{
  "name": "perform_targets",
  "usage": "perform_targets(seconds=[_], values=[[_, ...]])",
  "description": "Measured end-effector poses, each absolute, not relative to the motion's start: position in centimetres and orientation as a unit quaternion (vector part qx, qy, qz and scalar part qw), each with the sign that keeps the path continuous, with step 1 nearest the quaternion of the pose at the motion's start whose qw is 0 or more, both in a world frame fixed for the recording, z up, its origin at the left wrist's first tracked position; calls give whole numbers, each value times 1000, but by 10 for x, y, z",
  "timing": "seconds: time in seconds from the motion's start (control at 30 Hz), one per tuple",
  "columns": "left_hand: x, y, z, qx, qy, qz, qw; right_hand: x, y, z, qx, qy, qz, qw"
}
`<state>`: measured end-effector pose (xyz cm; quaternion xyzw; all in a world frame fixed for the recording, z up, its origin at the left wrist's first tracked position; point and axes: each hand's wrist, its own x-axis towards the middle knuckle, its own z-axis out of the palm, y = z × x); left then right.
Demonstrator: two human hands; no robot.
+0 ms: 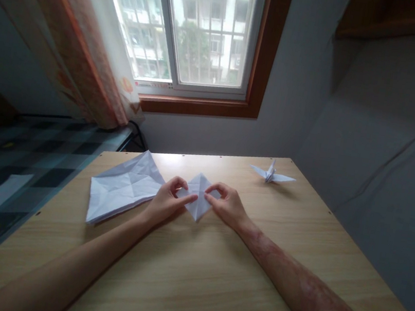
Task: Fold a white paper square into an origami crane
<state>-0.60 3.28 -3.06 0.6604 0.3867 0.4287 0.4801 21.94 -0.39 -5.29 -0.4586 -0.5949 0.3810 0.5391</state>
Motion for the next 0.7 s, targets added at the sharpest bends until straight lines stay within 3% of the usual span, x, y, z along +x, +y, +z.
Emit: perform_targets(seconds=[0.17,0.37,0.7], values=[[-6,30,-26,638,363,390,556,218,-4,-52,-421,-607,424,523],[-8,32,-30,661,346,393,538,214,-12,-48,-405,-550,524,510],[-5,35,-34,620,383,414,545,217,-6,-51,-456,-604,450,474]])
